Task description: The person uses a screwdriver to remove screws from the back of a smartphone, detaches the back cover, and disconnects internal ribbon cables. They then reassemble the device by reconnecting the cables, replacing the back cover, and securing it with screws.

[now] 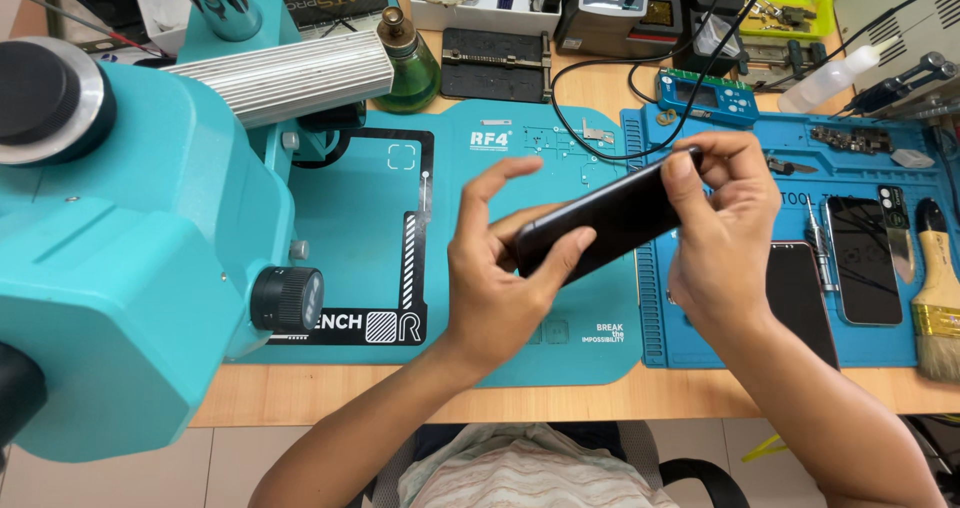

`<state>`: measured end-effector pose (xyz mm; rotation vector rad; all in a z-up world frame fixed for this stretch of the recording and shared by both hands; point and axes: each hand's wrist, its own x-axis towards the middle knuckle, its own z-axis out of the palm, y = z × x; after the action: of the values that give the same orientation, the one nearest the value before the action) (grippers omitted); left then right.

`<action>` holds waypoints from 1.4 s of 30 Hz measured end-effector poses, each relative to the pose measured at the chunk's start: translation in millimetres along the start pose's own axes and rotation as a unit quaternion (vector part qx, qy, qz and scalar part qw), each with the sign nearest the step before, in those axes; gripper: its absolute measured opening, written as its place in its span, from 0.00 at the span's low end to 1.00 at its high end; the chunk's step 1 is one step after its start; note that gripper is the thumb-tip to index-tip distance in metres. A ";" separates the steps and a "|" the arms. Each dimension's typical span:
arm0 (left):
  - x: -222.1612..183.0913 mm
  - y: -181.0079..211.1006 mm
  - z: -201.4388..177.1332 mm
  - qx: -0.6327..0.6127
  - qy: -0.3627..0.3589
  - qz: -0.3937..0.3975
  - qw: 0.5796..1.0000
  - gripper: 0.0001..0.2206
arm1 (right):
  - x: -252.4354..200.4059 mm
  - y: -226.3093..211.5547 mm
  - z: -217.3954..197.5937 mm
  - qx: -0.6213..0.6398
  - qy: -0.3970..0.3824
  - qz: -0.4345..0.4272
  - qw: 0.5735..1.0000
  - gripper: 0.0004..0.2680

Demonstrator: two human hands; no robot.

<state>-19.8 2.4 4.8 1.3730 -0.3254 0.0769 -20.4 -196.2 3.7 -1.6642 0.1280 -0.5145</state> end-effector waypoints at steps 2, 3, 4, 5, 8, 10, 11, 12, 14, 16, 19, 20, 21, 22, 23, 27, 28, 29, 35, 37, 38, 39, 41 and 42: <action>4.9 -5.0 -1.4 -0.103 0.013 -0.146 0.984 0.27 | 3.5 6.9 -1.8 0.032 0.037 0.061 0.997 0.05; 4.4 -16.2 -2.6 -0.253 -0.033 -0.127 0.958 0.32 | 3.9 6.2 0.2 0.105 0.064 0.149 0.981 0.05; 4.7 -26.9 -4.5 -0.396 -0.077 -0.103 0.909 0.38 | 5.4 5.4 3.1 0.176 0.090 0.234 0.952 0.06; 0.4 -50.3 5.2 -0.394 -0.075 -0.101 0.910 0.38 | -1.3 10.7 1.1 0.178 0.087 0.234 0.952 0.06; -0.7 -74.6 17.5 -0.422 -0.069 -0.003 0.904 0.37 | -20.4 14.9 6.3 0.237 0.065 0.269 0.931 0.08; 8.5 -28.8 9.1 -0.371 -0.087 -0.060 0.923 0.49 | -40.3 1.1 16.5 0.208 -0.001 0.341 0.917 0.11; 11.2 -27.0 7.8 -0.366 -0.079 -0.056 0.925 0.49 | -46.2 -3.9 19.7 0.210 -0.010 0.343 0.915 0.11; 14.2 -25.2 5.6 -0.408 -0.030 -0.044 0.911 0.48 | -52.5 -8.7 23.3 0.140 -0.056 0.282 0.947 0.06; 18.2 -34.1 0.7 -0.445 0.023 -0.026 0.895 0.48 | -65.5 -17.6 27.5 0.072 -0.107 0.214 0.968 0.11; 18.3 -56.9 -2.2 -0.631 -0.018 -0.048 0.774 0.35 | -80.0 -25.5 25.5 -0.262 -0.158 -0.198 0.931 0.29; 14.0 -60.8 2.4 -0.647 -0.053 -0.098 0.754 0.31 | -94.6 8.6 35.4 -0.418 -0.314 -0.296 0.800 0.47; 12.2 -61.2 4.3 -0.648 -0.057 -0.101 0.753 0.31 | -92.9 9.3 42.3 -0.421 -0.310 -0.293 0.801 0.47; 10.3 -61.5 6.2 -0.606 -0.041 -0.128 0.784 0.30 | -90.9 9.9 49.1 -0.405 -0.313 -0.291 0.808 0.48; 7.3 -62.0 8.1 -0.563 -0.023 -0.154 0.812 0.28 | -89.3 10.5 55.4 -0.389 -0.320 -0.289 0.814 0.49; 4.7 -57.1 9.8 -0.565 -0.025 -0.156 0.810 0.28 | -82.2 5.8 59.2 -0.392 -0.319 -0.287 0.814 0.49; 1.8 -46.8 10.7 -0.435 -0.094 -0.229 0.866 0.32 | -49.1 -8.5 77.2 -0.312 -0.278 -0.259 0.871 0.44; 1.6 -46.4 11.3 -0.400 -0.126 -0.216 0.882 0.35 | -41.5 -11.5 80.1 -0.302 -0.251 -0.251 0.885 0.41; -2.8 -48.7 12.0 -0.399 -0.130 -0.218 0.881 0.35 | -25.4 -10.0 78.4 -0.303 -0.246 -0.248 0.886 0.41; -5.9 -30.9 1.8 -0.209 -0.219 -0.163 0.939 0.35 | 43.3 -22.0 37.3 -0.257 -0.220 -0.159 0.927 0.35; -6.3 -20.5 0.4 -0.173 -0.228 -0.198 0.937 0.38 | 44.5 -26.5 11.8 0.002 -0.314 -0.073 0.947 0.30; -5.3 -19.0 -0.2 -0.177 -0.229 -0.200 0.936 0.38 | 39.2 -26.0 4.8 -0.002 -0.314 -0.070 0.947 0.30; -4.4 -17.4 -0.4 -0.159 -0.230 -0.191 0.941 0.39 | 33.8 -25.7 -2.8 0.014 -0.353 -0.060 0.934 0.23; -4.1 -17.9 0.2 -0.140 -0.235 -0.186 0.943 0.40 | 27.8 -17.5 -11.3 0.031 -0.387 -0.047 0.920 0.16; -5.2 -19.7 2.0 -0.143 -0.237 -0.183 0.943 0.41 | 26.9 -10.2 -13.4 0.045 -0.387 -0.044 0.920 0.14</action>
<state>-20.3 -2.8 -15.0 1.1294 -0.4558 -0.5991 -3.9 -216.8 21.5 -1.6744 -0.5467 0.1003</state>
